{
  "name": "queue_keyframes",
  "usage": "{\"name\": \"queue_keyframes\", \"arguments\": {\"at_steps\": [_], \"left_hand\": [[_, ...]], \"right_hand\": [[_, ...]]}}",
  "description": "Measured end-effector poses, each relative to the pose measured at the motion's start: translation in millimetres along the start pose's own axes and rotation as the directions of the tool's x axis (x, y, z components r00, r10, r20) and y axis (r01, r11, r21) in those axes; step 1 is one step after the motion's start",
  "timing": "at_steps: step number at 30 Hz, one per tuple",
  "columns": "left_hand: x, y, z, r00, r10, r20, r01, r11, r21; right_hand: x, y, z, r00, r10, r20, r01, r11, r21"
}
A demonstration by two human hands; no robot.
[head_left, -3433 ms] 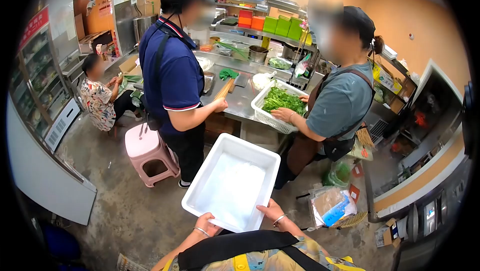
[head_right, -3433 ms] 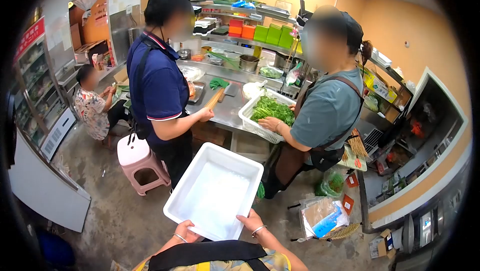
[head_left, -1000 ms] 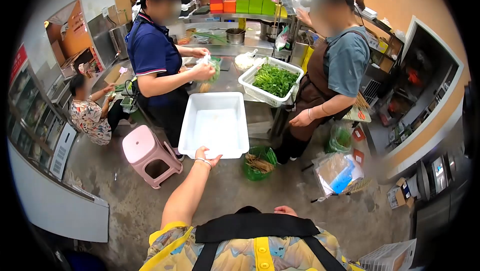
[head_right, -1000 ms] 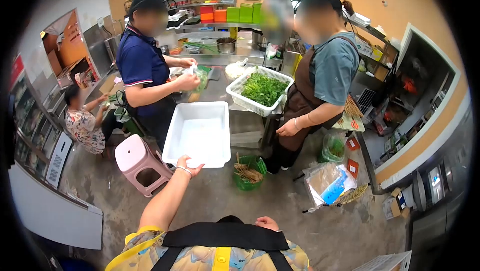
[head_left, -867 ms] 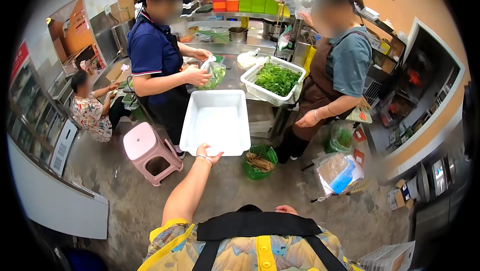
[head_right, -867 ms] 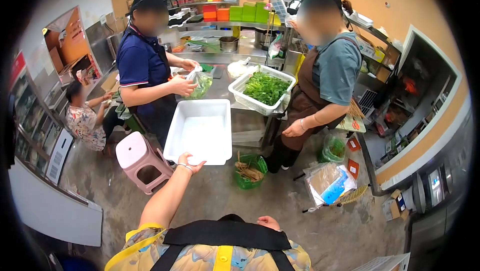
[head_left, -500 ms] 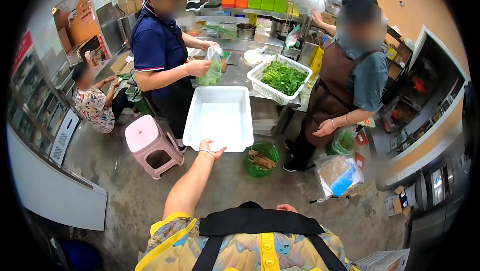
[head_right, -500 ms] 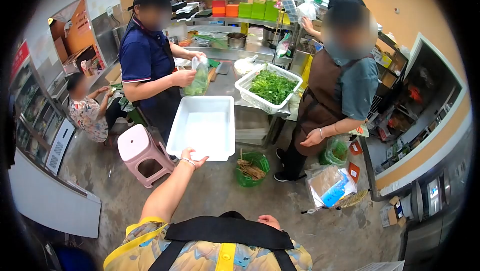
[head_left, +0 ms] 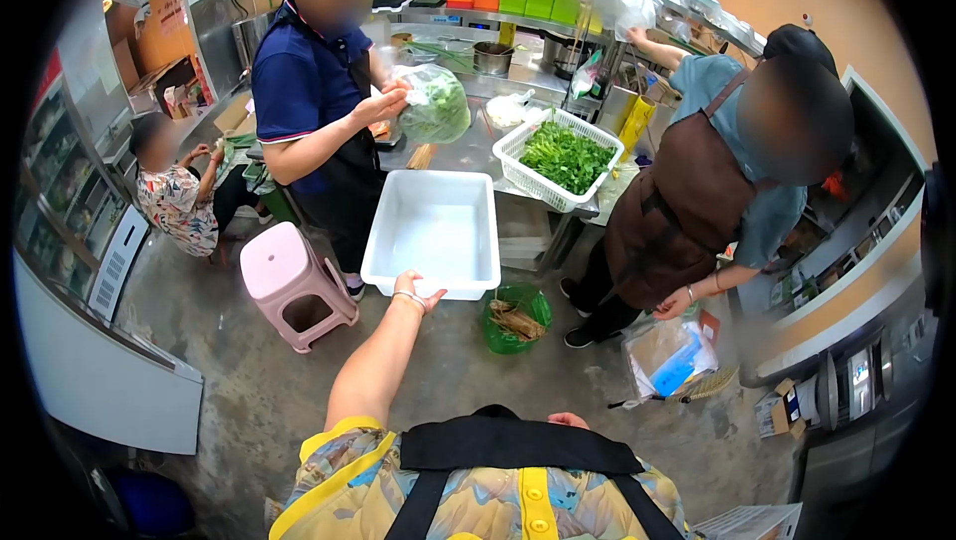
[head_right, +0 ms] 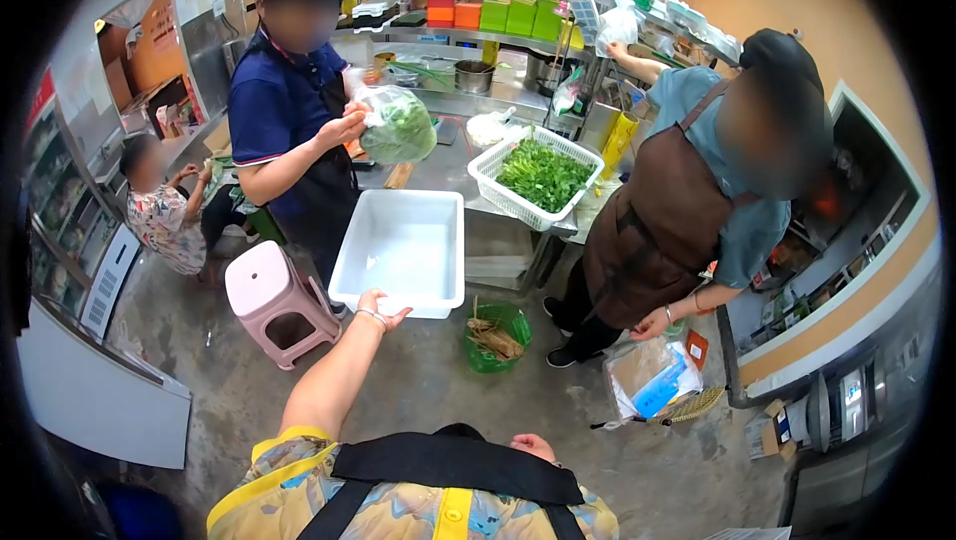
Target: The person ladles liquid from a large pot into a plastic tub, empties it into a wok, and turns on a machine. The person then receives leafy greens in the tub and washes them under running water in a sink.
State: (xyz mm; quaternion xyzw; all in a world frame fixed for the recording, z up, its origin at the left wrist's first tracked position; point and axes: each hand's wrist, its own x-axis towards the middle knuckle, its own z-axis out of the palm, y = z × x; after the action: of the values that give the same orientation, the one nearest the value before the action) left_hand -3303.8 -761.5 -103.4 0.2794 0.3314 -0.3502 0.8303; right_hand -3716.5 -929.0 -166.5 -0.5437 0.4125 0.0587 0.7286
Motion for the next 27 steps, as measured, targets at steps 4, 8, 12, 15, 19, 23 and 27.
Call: {"name": "queue_keyframes", "arguments": {"at_steps": [4, 8, 12, 15, 19, 23, 27], "left_hand": [[16, 9, 2, 0.999, -0.006, 0.05, 0.01, 0.998, -0.062], [12, 9, 6, 0.997, 0.049, 0.054, -0.046, 0.998, -0.047], [13, 10, 7, 1.0, 0.03, 0.008, -0.029, 0.997, -0.068], [14, 10, 2, 0.998, 0.007, 0.066, -0.003, 0.998, -0.063], [16, 2, -15, 0.999, -0.005, 0.047, 0.004, 1.0, 0.03], [28, -5, -41, 0.997, -0.047, 0.057, 0.047, 0.999, 0.004], [14, -14, -47, 0.997, -0.033, 0.069, 0.033, 0.999, 0.013]], "right_hand": [[1, 2, -3, 0.999, -0.022, -0.027, 0.022, 1.0, -0.019], [4, 0, -6, 1.0, 0.006, -0.004, -0.006, 1.0, 0.002], [16, 6, -11, 1.0, 0.014, -0.008, -0.014, 1.0, 0.01], [15, 6, -12, 1.0, 0.01, 0.015, -0.01, 1.0, 0.02], [12, 3, -11, 1.0, 0.009, 0.005, -0.009, 0.999, -0.033], [4, -5, -6, 0.999, 0.039, -0.022, -0.041, 0.997, -0.069], [3, -8, -2, 0.999, 0.035, -0.025, -0.037, 0.995, -0.097]]}}
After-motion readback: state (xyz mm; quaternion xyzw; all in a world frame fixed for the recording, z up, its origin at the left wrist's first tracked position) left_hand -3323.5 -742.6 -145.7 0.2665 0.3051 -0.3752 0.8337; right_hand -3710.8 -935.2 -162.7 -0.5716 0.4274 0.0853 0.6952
